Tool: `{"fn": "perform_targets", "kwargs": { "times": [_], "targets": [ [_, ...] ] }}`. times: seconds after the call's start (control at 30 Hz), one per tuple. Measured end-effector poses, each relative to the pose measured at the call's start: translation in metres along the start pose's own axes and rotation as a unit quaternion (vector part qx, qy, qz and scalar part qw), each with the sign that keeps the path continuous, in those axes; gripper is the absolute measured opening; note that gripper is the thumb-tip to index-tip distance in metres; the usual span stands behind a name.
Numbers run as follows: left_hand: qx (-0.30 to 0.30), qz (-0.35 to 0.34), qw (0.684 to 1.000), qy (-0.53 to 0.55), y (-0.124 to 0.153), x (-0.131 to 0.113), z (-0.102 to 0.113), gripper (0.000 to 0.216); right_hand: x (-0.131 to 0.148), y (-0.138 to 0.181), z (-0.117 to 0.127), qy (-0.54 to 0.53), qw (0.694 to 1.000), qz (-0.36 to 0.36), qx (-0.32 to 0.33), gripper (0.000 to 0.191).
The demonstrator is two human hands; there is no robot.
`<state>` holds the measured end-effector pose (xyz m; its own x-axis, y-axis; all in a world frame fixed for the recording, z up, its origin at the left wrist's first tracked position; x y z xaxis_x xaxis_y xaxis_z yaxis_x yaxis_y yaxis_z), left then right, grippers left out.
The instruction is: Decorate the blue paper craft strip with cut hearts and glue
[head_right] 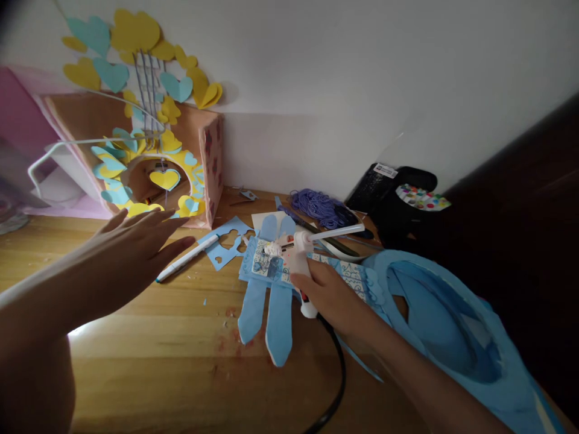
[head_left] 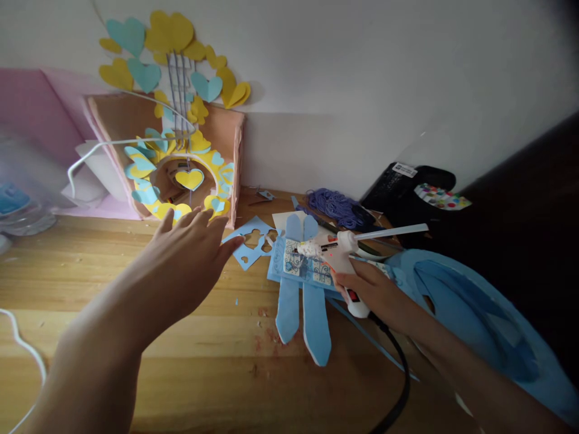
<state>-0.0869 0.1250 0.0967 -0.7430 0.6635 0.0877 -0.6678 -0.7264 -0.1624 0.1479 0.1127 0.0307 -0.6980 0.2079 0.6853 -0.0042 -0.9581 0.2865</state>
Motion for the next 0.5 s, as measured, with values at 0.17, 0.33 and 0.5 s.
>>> {"fn": "perform_targets", "kwargs": {
  "times": [0.17, 0.33, 0.5],
  "targets": [
    [-0.032, 0.008, 0.999, -0.021, 0.0004, 0.0049, -0.0004, 0.049, 0.0017, 0.0001, 0.0009, -0.007, 1.000, 0.001, 0.002, 0.029],
    [-0.038, -0.005, 0.999, -0.033, 0.0007, 0.0077, -0.0044, 0.046, 0.0034, -0.0008, 0.0009, -0.006, 1.000, 0.001, 0.009, 0.031],
    [-0.043, -0.009, 0.999, -0.024, 0.0027, 0.0059, -0.0032, 0.043, 0.0048, 0.0006, 0.0005, 0.001, 1.000, 0.005, 0.009, 0.031]
  ]
}}
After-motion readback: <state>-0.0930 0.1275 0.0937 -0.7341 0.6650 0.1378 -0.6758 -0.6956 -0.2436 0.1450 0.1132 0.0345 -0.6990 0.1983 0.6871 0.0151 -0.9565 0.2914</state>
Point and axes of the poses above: each hand's wrist, its own y-axis away from the middle knuckle, its own z-axis out of the back of the hand, x = y × z, the point moved 8 cm from there along -y, towards the middle knuckle, and after that the axes turned 8 degrees about -z, right-handed, at the moved point
